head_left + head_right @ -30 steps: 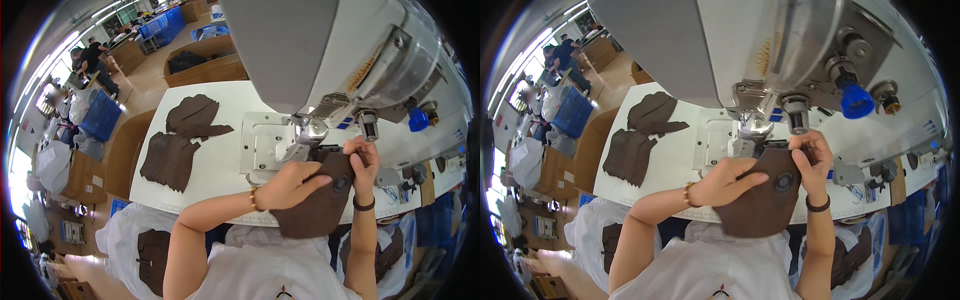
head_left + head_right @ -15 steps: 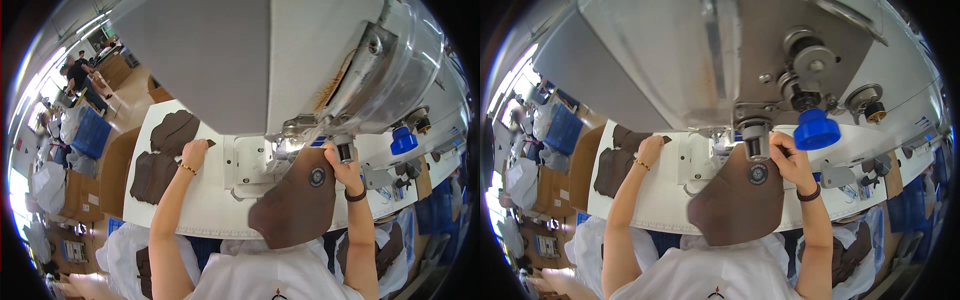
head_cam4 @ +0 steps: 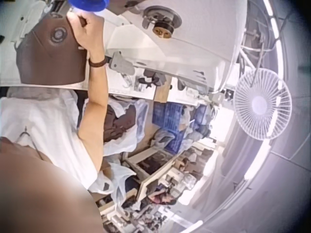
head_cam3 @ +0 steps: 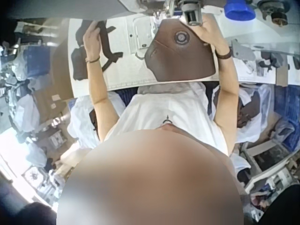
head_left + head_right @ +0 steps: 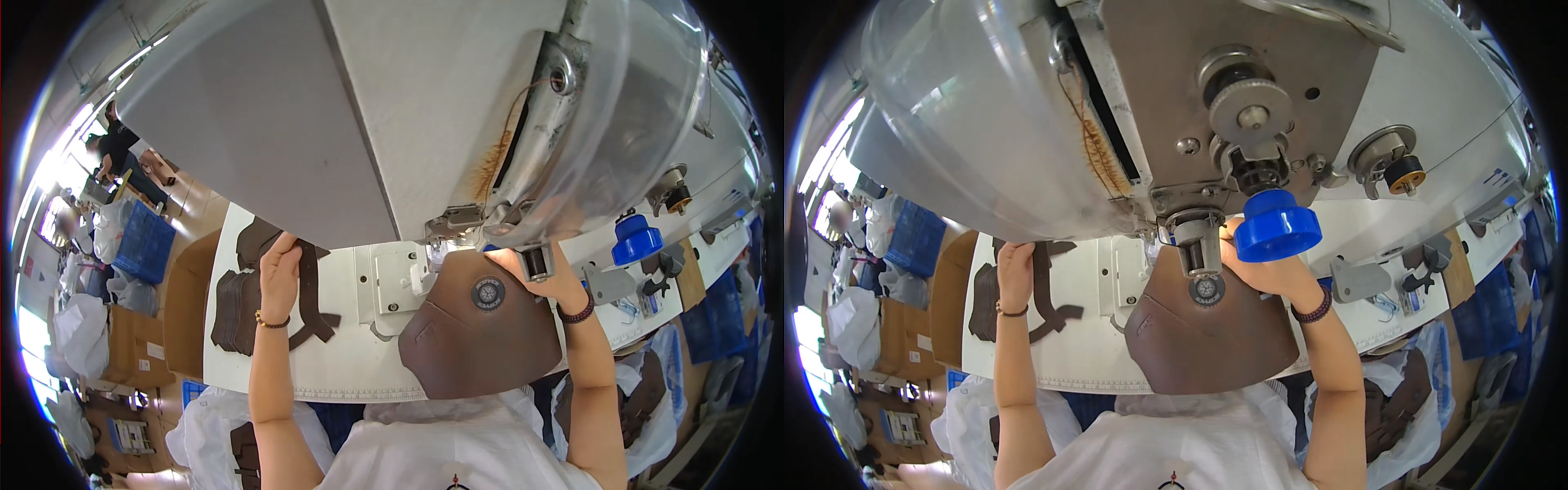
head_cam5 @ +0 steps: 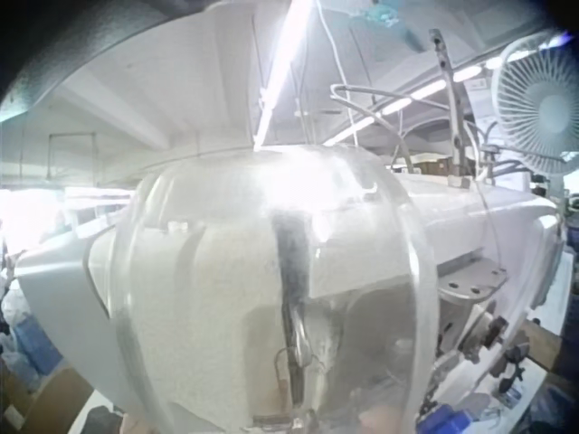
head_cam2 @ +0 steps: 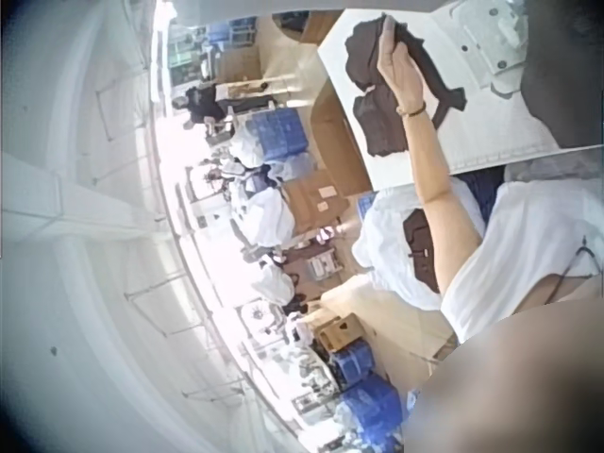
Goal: Using an industrial sewing machine to stitch leather components for shoe uppers.
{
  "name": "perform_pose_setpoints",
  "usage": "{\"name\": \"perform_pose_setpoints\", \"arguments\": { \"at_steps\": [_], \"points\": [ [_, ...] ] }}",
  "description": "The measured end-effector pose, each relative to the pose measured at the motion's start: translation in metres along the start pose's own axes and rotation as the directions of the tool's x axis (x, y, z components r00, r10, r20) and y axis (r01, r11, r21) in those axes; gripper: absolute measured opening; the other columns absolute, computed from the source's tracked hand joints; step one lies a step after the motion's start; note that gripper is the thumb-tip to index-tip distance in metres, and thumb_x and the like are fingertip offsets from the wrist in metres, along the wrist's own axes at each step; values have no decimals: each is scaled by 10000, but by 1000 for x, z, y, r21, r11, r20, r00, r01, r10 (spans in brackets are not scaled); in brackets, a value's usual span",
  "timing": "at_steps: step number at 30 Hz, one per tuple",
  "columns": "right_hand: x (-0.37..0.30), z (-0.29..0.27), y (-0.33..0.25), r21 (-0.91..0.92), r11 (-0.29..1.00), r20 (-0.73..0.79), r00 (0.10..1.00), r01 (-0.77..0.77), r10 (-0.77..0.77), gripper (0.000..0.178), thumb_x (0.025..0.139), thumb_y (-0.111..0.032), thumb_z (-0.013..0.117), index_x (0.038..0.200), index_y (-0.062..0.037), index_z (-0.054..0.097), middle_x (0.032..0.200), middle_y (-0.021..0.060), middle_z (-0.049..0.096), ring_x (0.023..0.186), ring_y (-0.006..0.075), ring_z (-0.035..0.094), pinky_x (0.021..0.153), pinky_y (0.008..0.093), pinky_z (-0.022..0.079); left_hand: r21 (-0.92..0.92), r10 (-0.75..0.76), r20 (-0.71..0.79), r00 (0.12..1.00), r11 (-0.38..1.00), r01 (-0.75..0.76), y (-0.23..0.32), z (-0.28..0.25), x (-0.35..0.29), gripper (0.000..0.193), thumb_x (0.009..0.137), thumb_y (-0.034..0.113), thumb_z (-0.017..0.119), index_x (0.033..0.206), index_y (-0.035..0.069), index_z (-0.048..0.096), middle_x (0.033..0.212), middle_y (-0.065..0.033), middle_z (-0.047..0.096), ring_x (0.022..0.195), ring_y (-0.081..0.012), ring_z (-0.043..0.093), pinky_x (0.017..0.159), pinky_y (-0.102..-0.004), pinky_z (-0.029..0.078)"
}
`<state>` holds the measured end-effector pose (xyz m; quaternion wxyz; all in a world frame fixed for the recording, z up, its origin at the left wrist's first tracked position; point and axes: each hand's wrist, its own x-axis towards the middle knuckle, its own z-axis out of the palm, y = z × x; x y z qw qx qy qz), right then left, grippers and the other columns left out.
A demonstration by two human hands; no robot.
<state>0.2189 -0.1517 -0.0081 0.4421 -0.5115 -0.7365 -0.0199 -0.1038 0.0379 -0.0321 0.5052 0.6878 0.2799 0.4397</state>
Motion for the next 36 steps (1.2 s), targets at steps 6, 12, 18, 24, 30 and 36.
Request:
{"name": "perform_pose_setpoints", "arguments": {
  "at_steps": [6, 12, 18, 24, 30, 36],
  "points": [
    [-2, 10, 18, -34, 988, 109, 982, -149, 152, 87, 669, -3, 585, 747, -19, 551, 677, 82, 489, 624, 230, 489, 543, 343, 374, -399, 195, 357, 913, 916, -40, 39, 45, -17, 499, 771, -128, 546, 1258, -45, 474, 1074, -89, 574, 958, -157, 552, 881, -285, 442],
    [4, 2, 8, 5, 999, 62, 997, 50, -51, 60, 709, -19, 583, 761, -24, 555, 692, 85, 513, 660, 232, 508, 591, 350, 387, 463, 573, 504, 647, 452, -762, 57, 95, -32, 485, 598, -10, 683, 1043, 182, 687, 774, -33, 468, 693, -192, 533, 620, -318, 473],
    [7, 1, 4, 119, 980, 160, 977, -162, 142, 95, 767, -109, 625, 836, -55, 588, 803, 68, 592, 767, 244, 571, 669, 361, 445, 441, 764, 528, 371, 127, -889, 59, 115, -23, 357, 627, 29, 657, 973, 108, 691, 903, -30, 589, 816, -180, 590, 669, -274, 532],
    [8, -1, 10, 86, 992, 201, 977, -93, 74, 229, 765, -149, 664, 983, -89, 633, 959, 73, 636, 892, 240, 597, 752, 340, 478, 373, 755, 564, 335, 129, -919, 55, 115, -19, 225, 650, 4, 671, 875, -8, 676, 922, -109, 645, 890, -245, 638, 648, -277, 555],
    [10, -1, 10, 140, 990, 121, 993, -13, -4, 252, 740, -136, 694, 984, -89, 650, 966, 94, 652, 890, 249, 617, 771, 334, 492, 353, 727, 592, 347, 153, -923, 57, 115, -18, 252, 666, -32, 643, 918, -46, 653, 972, -107, 629, 957, -229, 619, 719, -266, 552],
    [4, 5, 20, 302, 947, 112, 991, -109, 79, 247, 713, -127, 719, 947, -74, 658, 916, 100, 663, 832, 264, 633, 736, 341, 505, 367, 676, 636, 372, 159, -916, 60, 115, -20, 269, 669, -34, 641, 937, -51, 644, 988, -113, 620, 955, -229, 620, 721, -265, 552]
  ]
}}
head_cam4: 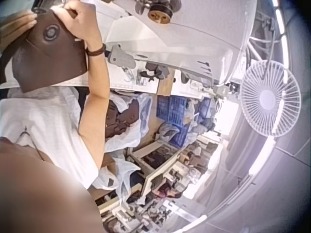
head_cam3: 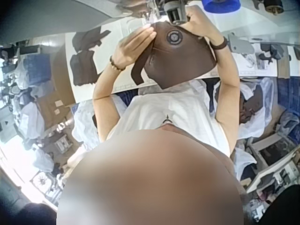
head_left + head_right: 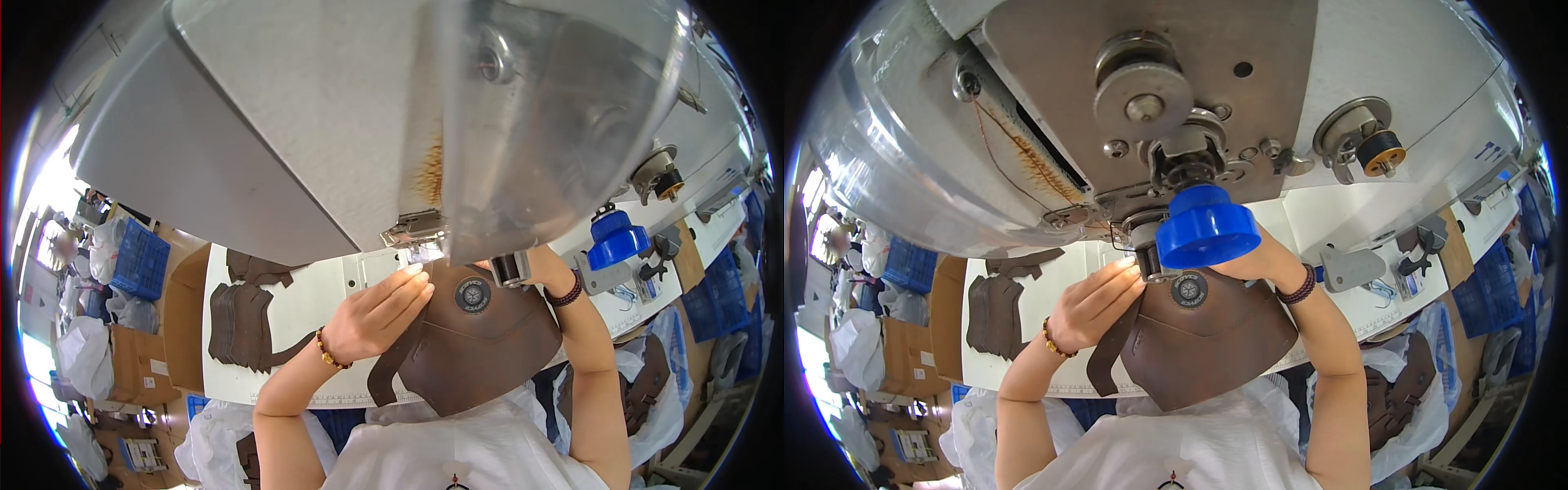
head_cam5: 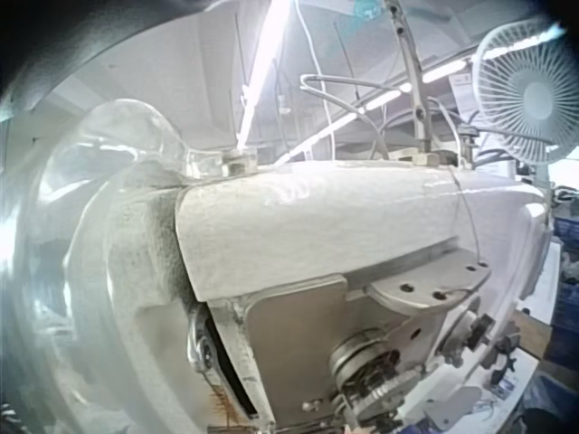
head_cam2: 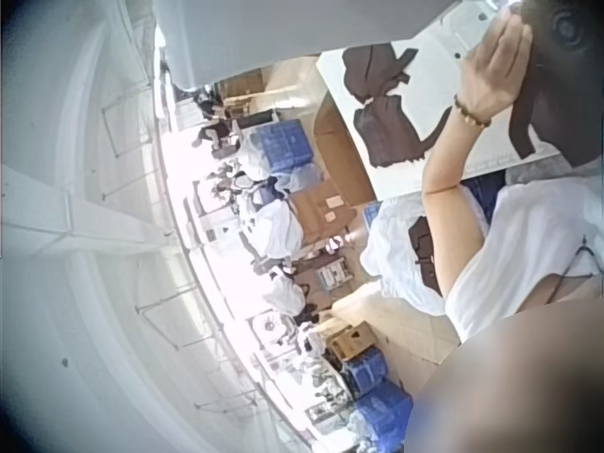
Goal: Using an industrial sewing machine to stitch leather components for shoe uppers.
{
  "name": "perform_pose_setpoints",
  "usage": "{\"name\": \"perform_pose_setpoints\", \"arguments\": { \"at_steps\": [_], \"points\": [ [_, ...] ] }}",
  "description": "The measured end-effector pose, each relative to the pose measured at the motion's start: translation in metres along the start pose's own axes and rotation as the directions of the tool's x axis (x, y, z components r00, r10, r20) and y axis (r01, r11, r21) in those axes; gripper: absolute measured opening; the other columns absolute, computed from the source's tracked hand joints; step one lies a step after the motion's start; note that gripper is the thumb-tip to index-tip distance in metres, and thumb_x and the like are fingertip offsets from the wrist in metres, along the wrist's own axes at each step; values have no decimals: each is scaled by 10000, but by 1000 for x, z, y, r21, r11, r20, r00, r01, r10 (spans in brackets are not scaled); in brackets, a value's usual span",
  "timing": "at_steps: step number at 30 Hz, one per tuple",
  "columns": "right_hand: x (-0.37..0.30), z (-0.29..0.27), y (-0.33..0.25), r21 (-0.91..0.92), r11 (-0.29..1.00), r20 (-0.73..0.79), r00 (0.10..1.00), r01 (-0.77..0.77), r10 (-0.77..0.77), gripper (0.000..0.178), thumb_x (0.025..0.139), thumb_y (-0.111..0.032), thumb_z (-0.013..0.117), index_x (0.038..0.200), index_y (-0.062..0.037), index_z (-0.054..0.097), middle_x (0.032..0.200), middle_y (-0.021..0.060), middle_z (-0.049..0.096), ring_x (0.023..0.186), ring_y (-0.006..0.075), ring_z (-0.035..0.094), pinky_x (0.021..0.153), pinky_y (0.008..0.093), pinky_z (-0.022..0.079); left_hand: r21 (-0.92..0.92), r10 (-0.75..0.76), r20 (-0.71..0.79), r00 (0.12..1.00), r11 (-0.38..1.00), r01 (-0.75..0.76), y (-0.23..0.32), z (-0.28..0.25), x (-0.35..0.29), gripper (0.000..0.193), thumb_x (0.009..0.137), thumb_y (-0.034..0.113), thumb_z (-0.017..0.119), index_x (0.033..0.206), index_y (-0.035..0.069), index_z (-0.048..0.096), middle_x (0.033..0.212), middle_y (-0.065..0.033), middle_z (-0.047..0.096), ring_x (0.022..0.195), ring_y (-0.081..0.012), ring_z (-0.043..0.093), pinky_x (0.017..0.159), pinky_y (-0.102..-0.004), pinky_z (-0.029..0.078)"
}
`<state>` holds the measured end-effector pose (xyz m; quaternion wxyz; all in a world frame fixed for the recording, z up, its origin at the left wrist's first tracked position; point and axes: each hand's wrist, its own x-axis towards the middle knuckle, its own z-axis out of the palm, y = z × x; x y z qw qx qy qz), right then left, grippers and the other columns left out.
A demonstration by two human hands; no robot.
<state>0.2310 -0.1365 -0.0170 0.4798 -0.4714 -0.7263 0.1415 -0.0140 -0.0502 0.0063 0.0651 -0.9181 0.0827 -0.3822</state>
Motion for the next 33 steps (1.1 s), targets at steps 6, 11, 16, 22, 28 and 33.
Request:
{"name": "perform_pose_setpoints", "arguments": {
  "at_steps": [6, 11, 16, 22, 28, 33],
  "points": [
    [-8, 3, 17, 77, 997, 42, 999, 4, -8, 241, 713, -131, 714, 943, -83, 659, 934, 98, 658, 847, 265, 631, 747, 344, 501, 66, 46, 15, 999, 997, -47, 0, -1, 1, 257, 671, -28, 638, 927, -45, 646, 978, -107, 618, 954, -229, 619, 742, -266, 554],
    [-15, 3, 30, 175, 984, 78, 996, -42, 29, 266, 703, -151, 726, 954, -94, 660, 956, 88, 657, 889, 267, 621, 791, 367, 486, 86, 43, -23, 999, 995, -41, 0, 0, 2, 237, 674, -17, 636, 908, -43, 649, 949, -100, 624, 943, -227, 622, 748, -274, 558],
    [-18, 3, 44, -17, 1000, 136, 991, -5, 7, 289, 699, -168, 737, 970, -102, 664, 1019, 105, 639, 945, 310, 598, 845, 396, 461, 75, 37, -31, 999, 997, -35, -1, 0, 4, 221, 670, -1, 641, 889, -29, 652, 936, -86, 626, 920, -215, 624, 739, -287, 561],
    [-14, -7, 62, 358, 892, 238, 951, -277, 199, 308, 758, -137, 688, 1053, -62, 636, 1051, 102, 632, 970, 258, 607, 860, 354, 478, 85, 33, -53, 998, 996, -28, -8, -3, 8, 243, 637, 50, 625, 870, -8, 660, 910, -91, 647, 883, -219, 624, 648, -298, 544],
    [-18, -19, 76, -24, 989, 285, 948, -143, 144, 344, 801, -110, 635, 1134, -37, 594, 1102, 85, 623, 1010, 200, 598, 874, 318, 475, 41, -50, -12, 999, 998, 50, -12, -5, 7, 271, 646, 16, 636, 917, 15, 647, 937, -57, 612, 924, -202, 606, 694, -283, 552],
    [-18, -27, 92, -91, 982, 356, 915, -167, 189, 352, 817, -113, 622, 1162, -51, 590, 1163, 81, 603, 1059, 181, 574, 922, 305, 438, 58, -55, -9, 998, 997, 56, -12, -2, 6, 313, 629, -9, 636, 941, 4, 642, 966, -69, 598, 918, -220, 607, 672, -274, 554]
  ]
}}
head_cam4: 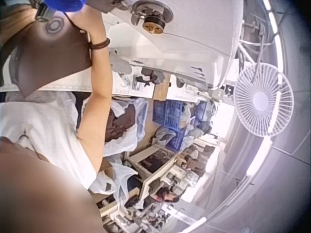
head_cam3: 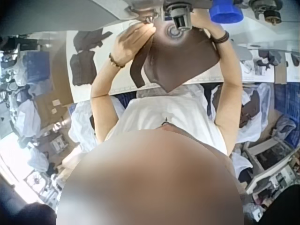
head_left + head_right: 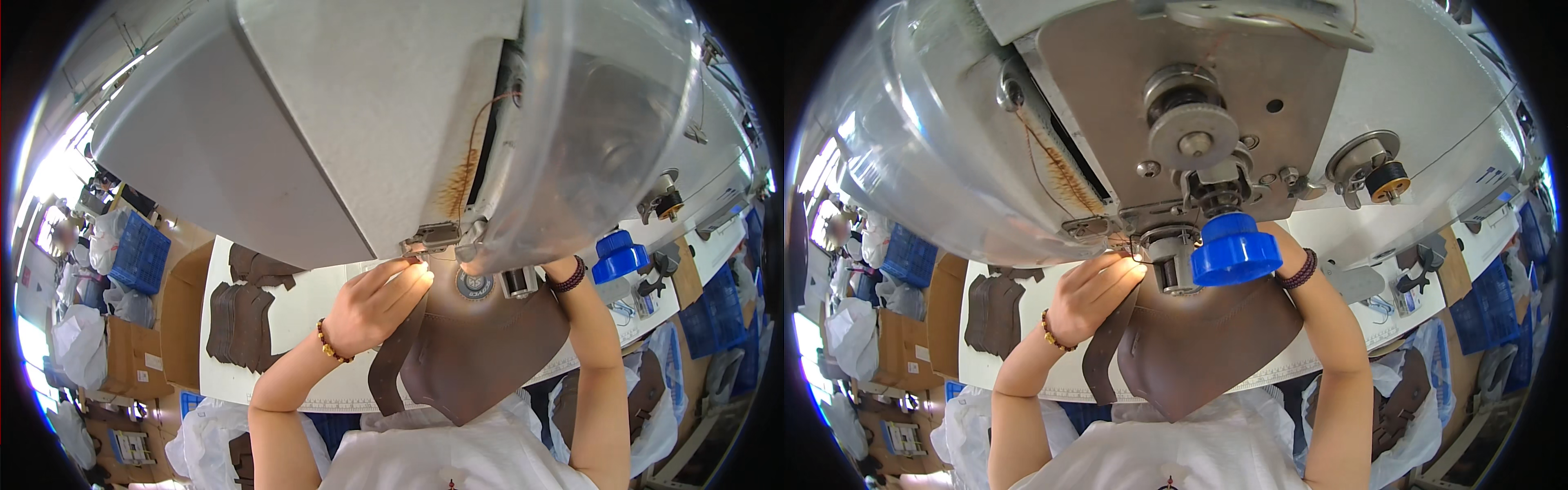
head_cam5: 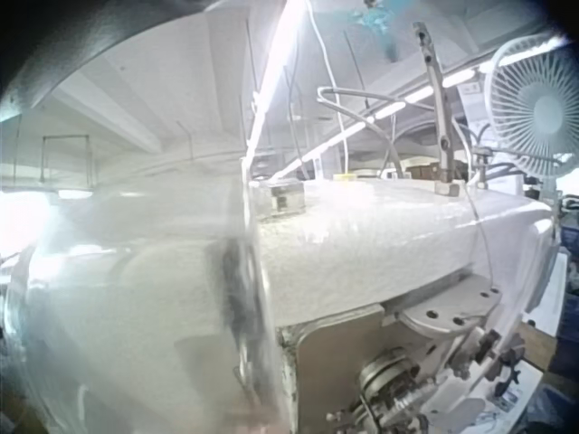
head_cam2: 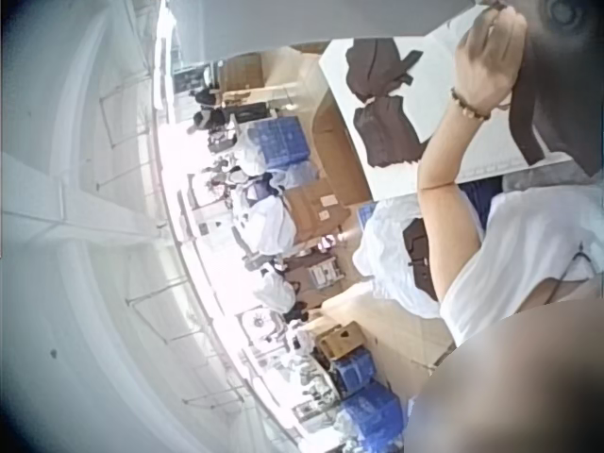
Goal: Using an industrial sewing machine to stitch leather components for shoe uppers.
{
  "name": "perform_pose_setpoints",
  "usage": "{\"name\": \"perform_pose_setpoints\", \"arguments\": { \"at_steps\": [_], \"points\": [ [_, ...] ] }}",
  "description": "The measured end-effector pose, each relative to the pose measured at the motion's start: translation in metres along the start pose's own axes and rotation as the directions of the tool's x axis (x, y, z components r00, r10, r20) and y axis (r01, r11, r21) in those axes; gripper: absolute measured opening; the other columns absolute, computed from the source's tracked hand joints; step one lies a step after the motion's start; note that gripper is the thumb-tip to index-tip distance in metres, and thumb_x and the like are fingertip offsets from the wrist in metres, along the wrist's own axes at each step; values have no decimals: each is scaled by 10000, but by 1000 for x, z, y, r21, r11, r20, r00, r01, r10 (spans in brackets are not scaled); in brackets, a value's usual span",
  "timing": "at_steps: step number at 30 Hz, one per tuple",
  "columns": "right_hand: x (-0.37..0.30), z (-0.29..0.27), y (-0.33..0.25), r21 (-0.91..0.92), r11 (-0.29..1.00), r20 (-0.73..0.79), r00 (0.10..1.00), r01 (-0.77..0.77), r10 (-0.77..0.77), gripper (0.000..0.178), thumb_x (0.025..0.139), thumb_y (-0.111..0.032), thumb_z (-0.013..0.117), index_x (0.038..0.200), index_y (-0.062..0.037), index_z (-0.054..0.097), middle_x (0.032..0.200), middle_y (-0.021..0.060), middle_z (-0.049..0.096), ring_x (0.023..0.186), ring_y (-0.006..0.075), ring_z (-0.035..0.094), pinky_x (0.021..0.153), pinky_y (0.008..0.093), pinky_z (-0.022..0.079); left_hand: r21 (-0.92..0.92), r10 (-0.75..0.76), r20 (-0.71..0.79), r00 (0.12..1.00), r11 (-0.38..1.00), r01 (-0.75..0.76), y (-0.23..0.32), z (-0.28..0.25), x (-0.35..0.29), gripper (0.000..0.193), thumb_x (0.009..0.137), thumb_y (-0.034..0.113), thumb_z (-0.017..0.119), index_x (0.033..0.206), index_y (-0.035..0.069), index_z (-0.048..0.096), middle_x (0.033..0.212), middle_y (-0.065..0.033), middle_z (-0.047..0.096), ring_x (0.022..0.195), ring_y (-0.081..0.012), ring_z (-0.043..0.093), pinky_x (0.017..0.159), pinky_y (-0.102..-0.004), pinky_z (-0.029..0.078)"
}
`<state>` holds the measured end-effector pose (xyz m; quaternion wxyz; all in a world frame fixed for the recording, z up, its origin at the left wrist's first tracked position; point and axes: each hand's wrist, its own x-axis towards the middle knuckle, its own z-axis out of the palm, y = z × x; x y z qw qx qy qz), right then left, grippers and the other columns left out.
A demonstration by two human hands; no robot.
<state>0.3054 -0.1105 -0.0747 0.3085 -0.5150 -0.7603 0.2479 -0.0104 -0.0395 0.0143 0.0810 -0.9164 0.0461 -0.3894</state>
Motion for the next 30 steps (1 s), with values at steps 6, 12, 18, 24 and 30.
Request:
{"name": "perform_pose_setpoints", "arguments": {
  "at_steps": [6, 12, 18, 24, 30],
  "points": [
    [11, 4, 22, -311, 946, 7, 995, 93, -95, 345, 813, -412, 604, 900, -79, 608, 798, 5, 587, 648, 126, 519, 664, 302, 444, -70, -44, -14, 999, 997, 43, 3, 3, 1, 314, 631, 49, 632, 935, -31, 629, 938, -120, 619, 855, -278, 625, 685, -330, 546],
    [12, -12, 14, -230, 973, 28, 999, 34, -28, 330, 821, -375, 593, 938, -67, 605, 864, 29, 587, 715, 152, 530, 700, 315, 446, -42, -152, 36, 988, 987, 153, 13, 4, 0, 337, 644, 36, 638, 981, 17, 644, 866, -83, 564, 780, -233, 621, 653, -305, 534],
    [16, -20, -15, -218, 976, 30, 1000, 4, 2, 319, 830, -338, 582, 977, -55, 602, 931, 54, 586, 783, 178, 542, 736, 329, 448, -80, -168, 82, 982, 982, 174, 8, 2, 1, 347, 648, 32, 639, 994, 23, 647, 842, -73, 545, 766, -228, 620, 638, -297, 530],
    [16, -26, -53, -217, 975, -2, 999, -42, 42, 313, 839, -300, 571, 1015, -44, 599, 998, 79, 586, 851, 204, 554, 773, 343, 450, -76, -151, 44, 988, 985, 154, 11, 3, -1, 326, 656, 37, 640, 981, 12, 645, 825, -79, 548, 775, -229, 623, 651, -298, 535],
    [20, -31, -92, -217, 971, -22, 995, -99, 96, 312, 847, -263, 560, 1053, -32, 596, 1064, 103, 585, 918, 230, 566, 809, 357, 453, -97, -159, 113, 981, 981, 171, 6, 1, 0, 314, 661, 46, 642, 968, -17, 629, 873, -99, 573, 802, -250, 635, 669, -320, 547]
  ]
}}
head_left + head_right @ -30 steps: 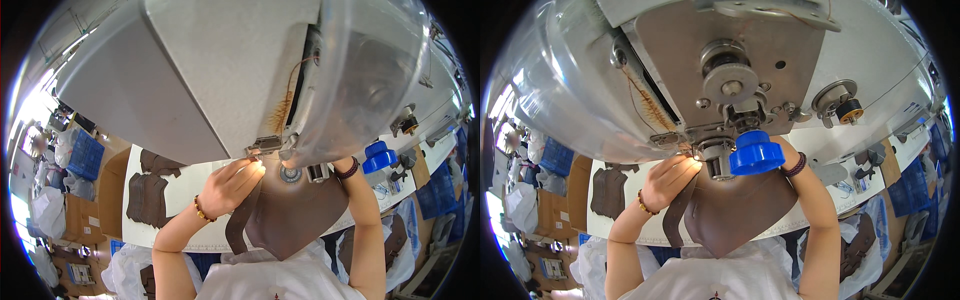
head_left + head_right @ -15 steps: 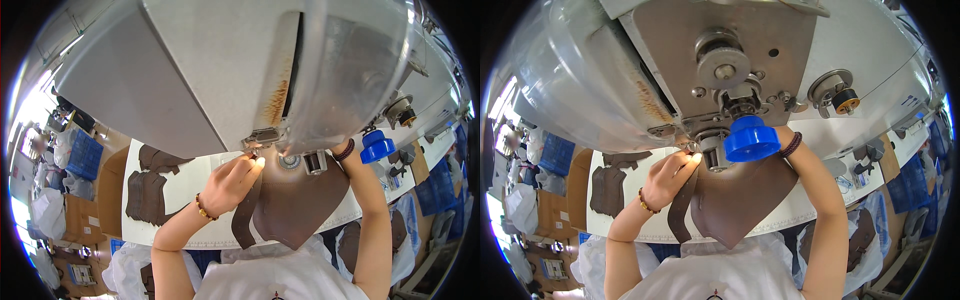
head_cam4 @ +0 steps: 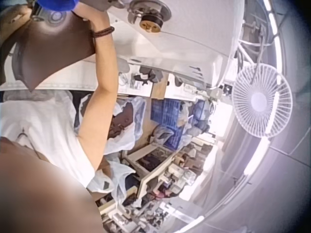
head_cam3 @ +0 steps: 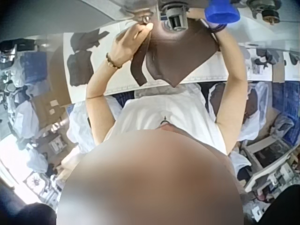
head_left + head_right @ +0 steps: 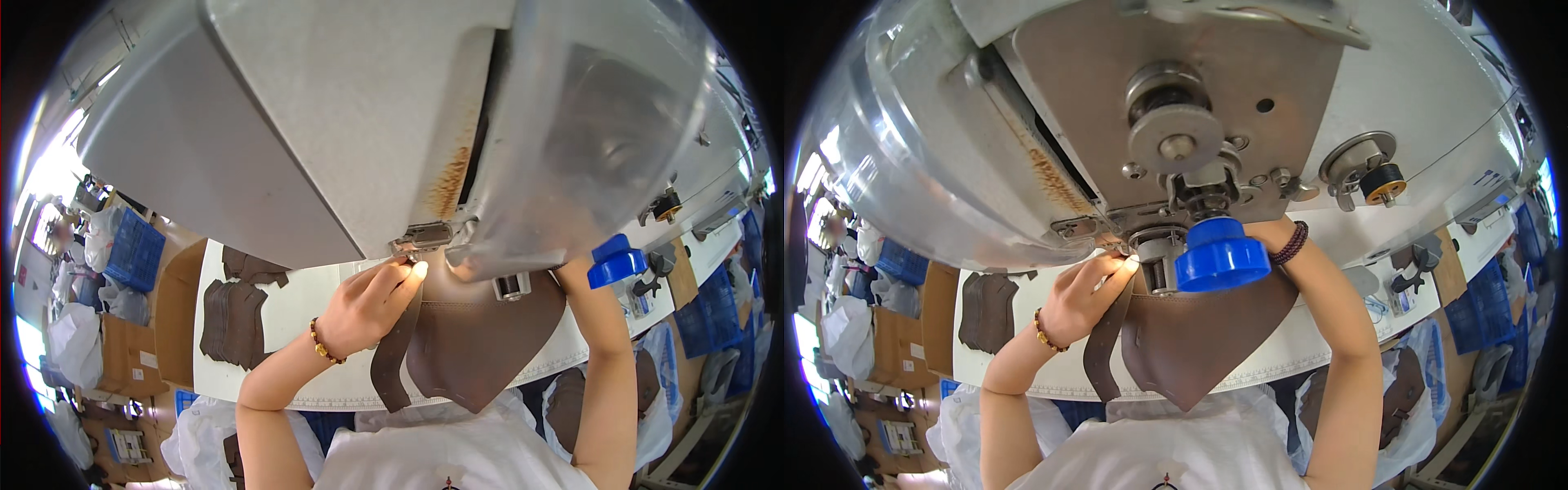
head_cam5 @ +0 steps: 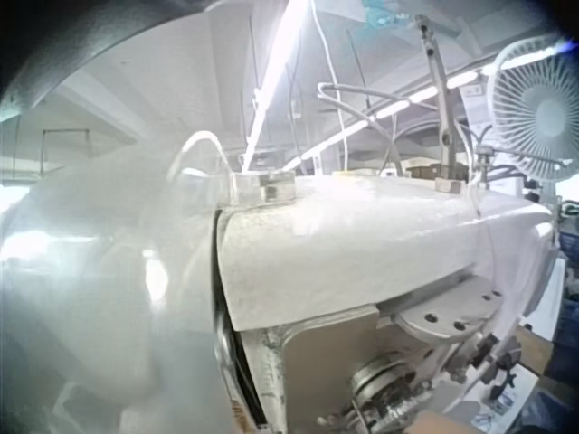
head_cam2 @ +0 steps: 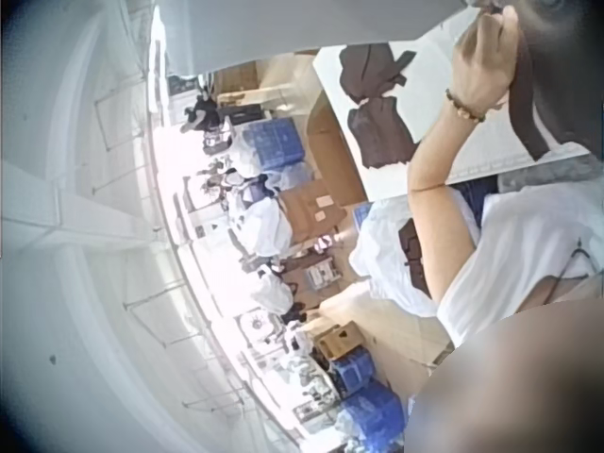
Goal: Using an industrial sewing machine to stitch leather components for shoe uppers.
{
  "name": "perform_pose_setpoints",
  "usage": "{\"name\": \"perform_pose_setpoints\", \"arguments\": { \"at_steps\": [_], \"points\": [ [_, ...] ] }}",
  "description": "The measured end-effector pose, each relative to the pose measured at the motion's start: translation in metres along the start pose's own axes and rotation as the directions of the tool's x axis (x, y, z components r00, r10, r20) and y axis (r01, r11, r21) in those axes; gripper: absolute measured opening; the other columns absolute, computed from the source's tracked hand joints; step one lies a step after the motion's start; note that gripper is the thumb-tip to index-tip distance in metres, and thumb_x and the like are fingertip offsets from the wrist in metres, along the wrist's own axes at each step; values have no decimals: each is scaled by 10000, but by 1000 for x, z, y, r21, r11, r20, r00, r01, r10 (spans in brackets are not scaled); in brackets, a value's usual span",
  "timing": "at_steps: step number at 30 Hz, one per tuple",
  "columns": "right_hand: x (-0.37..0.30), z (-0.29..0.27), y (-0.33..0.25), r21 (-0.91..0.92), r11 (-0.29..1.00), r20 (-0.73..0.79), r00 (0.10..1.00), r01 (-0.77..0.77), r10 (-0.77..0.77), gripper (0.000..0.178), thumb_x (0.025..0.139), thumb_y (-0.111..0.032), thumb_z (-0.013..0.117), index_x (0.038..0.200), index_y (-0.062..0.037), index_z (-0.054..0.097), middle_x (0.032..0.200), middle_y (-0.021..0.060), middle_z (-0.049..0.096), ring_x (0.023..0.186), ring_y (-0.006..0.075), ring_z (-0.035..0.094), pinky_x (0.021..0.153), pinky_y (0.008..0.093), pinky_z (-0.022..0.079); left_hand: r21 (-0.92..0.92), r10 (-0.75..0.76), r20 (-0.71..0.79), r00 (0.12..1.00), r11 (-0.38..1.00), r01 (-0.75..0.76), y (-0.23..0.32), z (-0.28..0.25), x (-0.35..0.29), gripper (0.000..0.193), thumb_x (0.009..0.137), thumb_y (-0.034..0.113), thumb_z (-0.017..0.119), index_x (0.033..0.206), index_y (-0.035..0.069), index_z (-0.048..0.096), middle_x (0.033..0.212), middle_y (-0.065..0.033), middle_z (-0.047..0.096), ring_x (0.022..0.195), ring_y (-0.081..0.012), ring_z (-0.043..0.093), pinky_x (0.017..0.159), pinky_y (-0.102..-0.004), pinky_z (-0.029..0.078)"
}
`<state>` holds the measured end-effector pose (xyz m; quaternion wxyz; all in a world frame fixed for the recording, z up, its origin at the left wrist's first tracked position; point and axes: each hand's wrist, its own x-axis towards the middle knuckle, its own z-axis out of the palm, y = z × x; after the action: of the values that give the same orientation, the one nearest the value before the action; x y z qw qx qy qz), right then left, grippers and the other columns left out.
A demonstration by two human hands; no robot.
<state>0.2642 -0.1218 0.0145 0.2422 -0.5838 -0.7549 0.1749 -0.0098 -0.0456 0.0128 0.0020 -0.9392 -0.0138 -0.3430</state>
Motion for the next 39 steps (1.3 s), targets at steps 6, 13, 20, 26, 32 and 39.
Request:
{"name": "perform_pose_setpoints", "arguments": {
  "at_steps": [6, 13, 20, 26, 32, 39],
  "points": [
    [-28, -26, -75, -68, 976, 9, 978, -208, 209, 316, 856, -225, 549, 1092, -20, 593, 1131, 128, 584, 986, 256, 578, 846, 371, 455, -2, 62, -17, 998, 998, -62, 1, -8, 4, 370, 672, -8, 613, 1041, -27, 600, 910, -98, 542, 767, -202, 617, 583, -271, 530],
    [-81, 58, -148, -569, 801, -75, 958, 187, -277, 373, 742, -198, 576, 1088, -64, 613, 1176, 97, 563, 1074, 253, 544, 922, 404, 407, -125, -65, -21, 998, 990, 62, 13, -21, 2, 294, 728, 43, 657, 1009, -31, 618, 932, -142, 637, 857, -271, 648, 673, -337, 543],
    [-90, 87, -119, -475, 867, -312, 893, 150, -325, 340, 753, -116, 553, 1082, -73, 629, 1166, 110, 586, 1147, 259, 521, 990, 403, 373, -242, -17, -71, 997, 970, 0, 20, -20, -19, 254, 675, -20, 613, 923, -21, 664, 997, -154, 629, 968, -295, 629, 765, -319, 561],
    [-89, 87, -118, -460, 874, -318, 890, 155, -325, 339, 754, -118, 563, 1084, -70, 627, 1164, 108, 588, 1140, 257, 529, 989, 405, 373, -140, 80, -90, 993, 986, -92, 22, -8, -22, 220, 686, -11, 613, 894, -70, 653, 963, -173, 627, 959, -291, 633, 753, -308, 570],
    [-89, 87, -118, -458, 876, -329, 886, 152, -326, 324, 759, -119, 568, 1073, -76, 631, 1150, 99, 597, 1130, 243, 538, 987, 401, 374, -64, 139, -100, 985, 987, -145, 22, -7, -19, 186, 689, -2, 624, 866, -46, 660, 928, -143, 637, 937, -266, 642, 720, -292, 574],
    [-87, 87, -119, -482, 862, -345, 869, 159, -354, 311, 764, -130, 565, 1063, -78, 634, 1142, 91, 601, 1124, 237, 540, 982, 393, 377, 119, 239, -151, 959, 968, -222, 20, -8, -15, 131, 679, 35, 647, 806, 8, 669, 891, -79, 653, 883, -201, 647, 665, -268, 561]
  ]
}}
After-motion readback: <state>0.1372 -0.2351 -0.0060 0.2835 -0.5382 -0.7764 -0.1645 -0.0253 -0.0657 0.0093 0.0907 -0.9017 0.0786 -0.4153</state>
